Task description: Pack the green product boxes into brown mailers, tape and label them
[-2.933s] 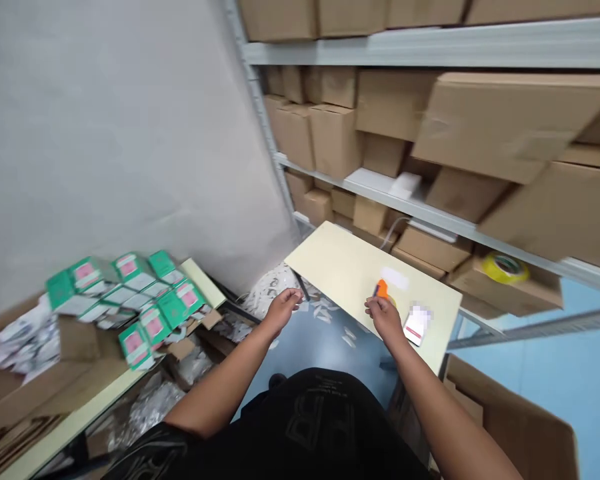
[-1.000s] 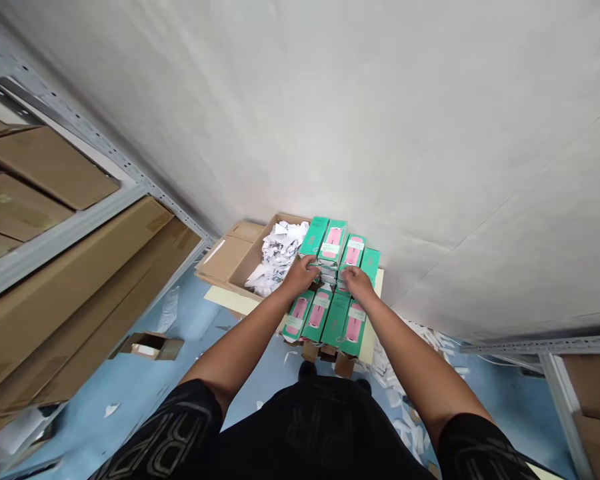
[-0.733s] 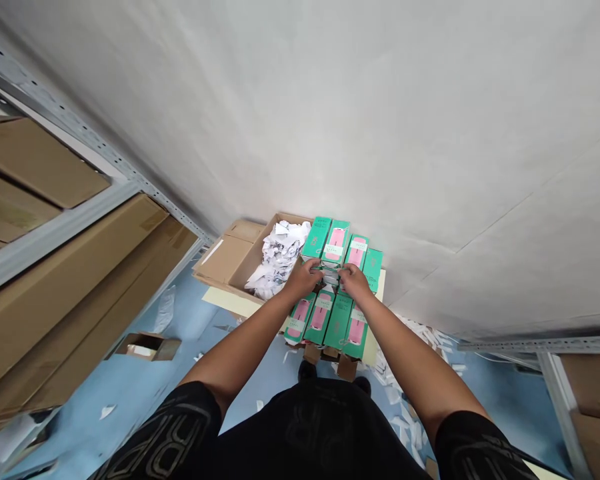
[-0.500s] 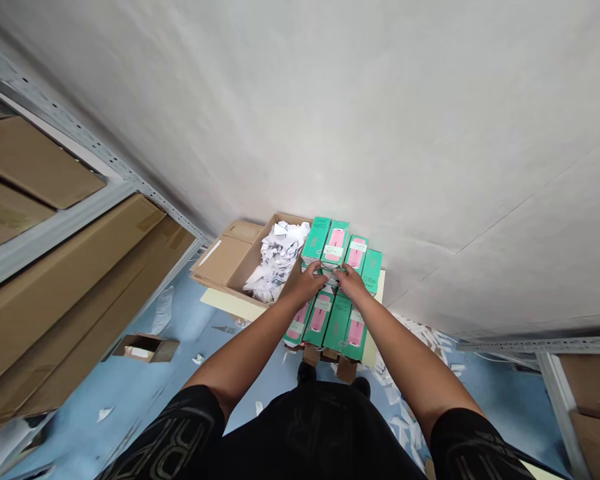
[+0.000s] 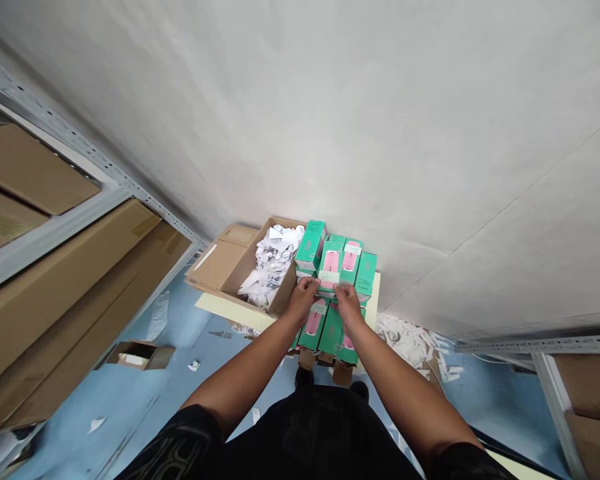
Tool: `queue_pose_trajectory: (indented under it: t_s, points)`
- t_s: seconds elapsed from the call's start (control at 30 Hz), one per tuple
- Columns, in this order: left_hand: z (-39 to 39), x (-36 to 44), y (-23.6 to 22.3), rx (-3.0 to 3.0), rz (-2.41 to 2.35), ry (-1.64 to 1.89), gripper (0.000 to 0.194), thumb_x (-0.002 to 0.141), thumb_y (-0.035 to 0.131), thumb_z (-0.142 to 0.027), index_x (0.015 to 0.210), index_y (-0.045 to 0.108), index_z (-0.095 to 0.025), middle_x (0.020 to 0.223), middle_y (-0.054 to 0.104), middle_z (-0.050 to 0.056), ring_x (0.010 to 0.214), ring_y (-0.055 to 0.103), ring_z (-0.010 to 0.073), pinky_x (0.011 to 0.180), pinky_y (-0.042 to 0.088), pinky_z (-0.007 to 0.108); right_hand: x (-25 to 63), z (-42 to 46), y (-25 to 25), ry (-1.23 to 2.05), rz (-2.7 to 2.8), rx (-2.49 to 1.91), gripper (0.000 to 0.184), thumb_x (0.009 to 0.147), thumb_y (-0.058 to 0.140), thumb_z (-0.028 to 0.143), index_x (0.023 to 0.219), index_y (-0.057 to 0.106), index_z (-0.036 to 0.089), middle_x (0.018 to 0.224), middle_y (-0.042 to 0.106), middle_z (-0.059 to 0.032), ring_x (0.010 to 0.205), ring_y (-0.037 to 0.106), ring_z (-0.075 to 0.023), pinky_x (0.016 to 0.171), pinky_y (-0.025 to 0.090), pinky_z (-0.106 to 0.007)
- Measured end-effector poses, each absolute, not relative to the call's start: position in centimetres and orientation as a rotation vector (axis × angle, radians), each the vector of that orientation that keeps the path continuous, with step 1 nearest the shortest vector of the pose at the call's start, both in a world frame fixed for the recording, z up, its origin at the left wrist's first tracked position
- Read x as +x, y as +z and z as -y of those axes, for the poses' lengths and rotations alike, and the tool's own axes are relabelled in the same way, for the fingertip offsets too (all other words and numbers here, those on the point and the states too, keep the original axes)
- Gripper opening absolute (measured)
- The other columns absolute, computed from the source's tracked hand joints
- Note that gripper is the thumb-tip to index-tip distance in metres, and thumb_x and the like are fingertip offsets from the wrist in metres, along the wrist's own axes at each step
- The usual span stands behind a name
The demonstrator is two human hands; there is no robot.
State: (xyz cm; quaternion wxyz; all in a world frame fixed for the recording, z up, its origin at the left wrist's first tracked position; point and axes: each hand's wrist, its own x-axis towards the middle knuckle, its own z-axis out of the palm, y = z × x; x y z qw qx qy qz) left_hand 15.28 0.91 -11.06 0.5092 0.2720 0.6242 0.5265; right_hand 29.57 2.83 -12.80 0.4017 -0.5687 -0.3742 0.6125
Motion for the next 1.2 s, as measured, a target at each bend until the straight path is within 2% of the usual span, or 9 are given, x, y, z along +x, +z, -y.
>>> queue_pose_trajectory:
  t_s: [0.1,0.23,0.33,0.43,0.6,0.73,0.87,1.0,1.2]
  points:
    - [-1.4,15.2,-11.4,0.547,-1.429,1.249,0.040,0.082,0.072,-0.051,0.103,0.058,-0.020,0.103,0.068,0.006,0.090,0.066,0.0180,0.074,0.055,0.028,29.6,-3.8,-12.3,1.646,0.890,-1.447,0.040,0.075,0.075,0.057,0.094,0.056,0.027,0.086,0.067,0.0005,0.086,0.067,-0.0218,0.068,0.059,-0.032]
    - [-1.9,15.1,-10.8,0.491,-1.255,1.140,0.051,0.078,0.075,-0.041,0.120,0.054,-0.020,0.109,0.070,0.008,0.087,0.068,0.0179,0.074,0.056,0.030,30.3,-5.5,-11.2,1.868,0.888,-1.472,0.043,0.082,0.070,0.060,0.106,0.062,0.025,0.092,0.073,-0.0038,0.078,0.069,-0.0212,0.059,0.055,-0.030]
    - [-1.2,15.4,-10.2,0.527,-1.277,1.106,0.056,0.075,0.076,-0.036,0.124,0.053,-0.021,0.108,0.069,0.008,0.085,0.068,0.0183,0.072,0.056,0.030,31.2,-5.6,-10.8,2.012,0.875,-1.445,0.039,0.085,0.069,0.055,0.108,0.065,0.024,0.091,0.076,-0.0047,0.070,0.069,-0.0201,0.055,0.053,-0.029]
    - [0.6,16.1,-9.9,0.557,-1.297,1.082,0.060,0.072,0.077,-0.035,0.126,0.053,-0.022,0.108,0.069,0.007,0.086,0.068,0.0180,0.071,0.055,0.029,32.5,-4.6,-10.9,2.072,0.870,-1.326,0.035,0.085,0.071,0.051,0.106,0.067,0.023,0.094,0.077,-0.0045,0.074,0.071,-0.0202,0.058,0.054,-0.029]
    - [4.4,17.9,-10.2,0.648,-1.227,1.019,0.070,0.066,0.080,-0.032,0.131,0.056,-0.022,0.107,0.069,0.006,0.082,0.066,0.0161,0.067,0.049,0.025,35.7,-2.9,-10.7,2.051,0.769,-1.234,0.037,0.083,0.072,0.054,0.104,0.068,0.024,0.096,0.079,-0.0036,0.086,0.074,-0.0219,0.069,0.058,-0.030]
    - [5.7,19.4,-10.2,0.751,-1.138,0.965,0.077,0.064,0.084,-0.032,0.135,0.055,-0.020,0.107,0.069,0.007,0.087,0.065,0.0177,0.071,0.047,0.025,37.9,-1.9,-9.8,1.980,0.685,-1.230,0.039,0.082,0.074,0.054,0.107,0.068,0.025,0.093,0.079,-0.0031,0.083,0.074,-0.0241,0.073,0.061,-0.036]
    - [5.3,19.8,-9.6,0.830,-0.968,0.837,0.078,0.069,0.087,-0.045,0.136,0.054,-0.022,0.119,0.066,0.010,0.096,0.065,0.0210,0.076,0.049,0.029,39.3,0.0,-9.1,1.782,0.570,-1.262,0.036,0.079,0.075,0.050,0.101,0.068,0.022,0.085,0.079,-0.0044,0.076,0.074,-0.0250,0.070,0.060,-0.036]
    - [4.7,19.9,-9.4,0.873,-0.807,0.640,0.074,0.076,0.080,-0.062,0.134,0.054,-0.023,0.127,0.060,0.011,0.099,0.065,0.0225,0.077,0.055,0.034,40.6,3.4,-8.7,1.510,0.455,-1.281,0.037,0.075,0.078,0.052,0.092,0.068,0.020,0.079,0.077,-0.0039,0.072,0.072,-0.0239,0.065,0.056,-0.033]
    - [6.1,22.8,-10.3,0.923,-0.703,0.281,0.059,0.086,0.065,-0.068,0.123,0.058,-0.022,0.122,0.060,0.011,0.100,0.064,0.0217,0.075,0.057,0.033,44.2,10.9,-7.6,1.030,0.350,-1.322,0.042,0.067,0.083,0.051,0.093,0.067,0.021,0.078,0.075,0.0002,0.066,0.068,-0.0199,0.062,0.052,-0.028]
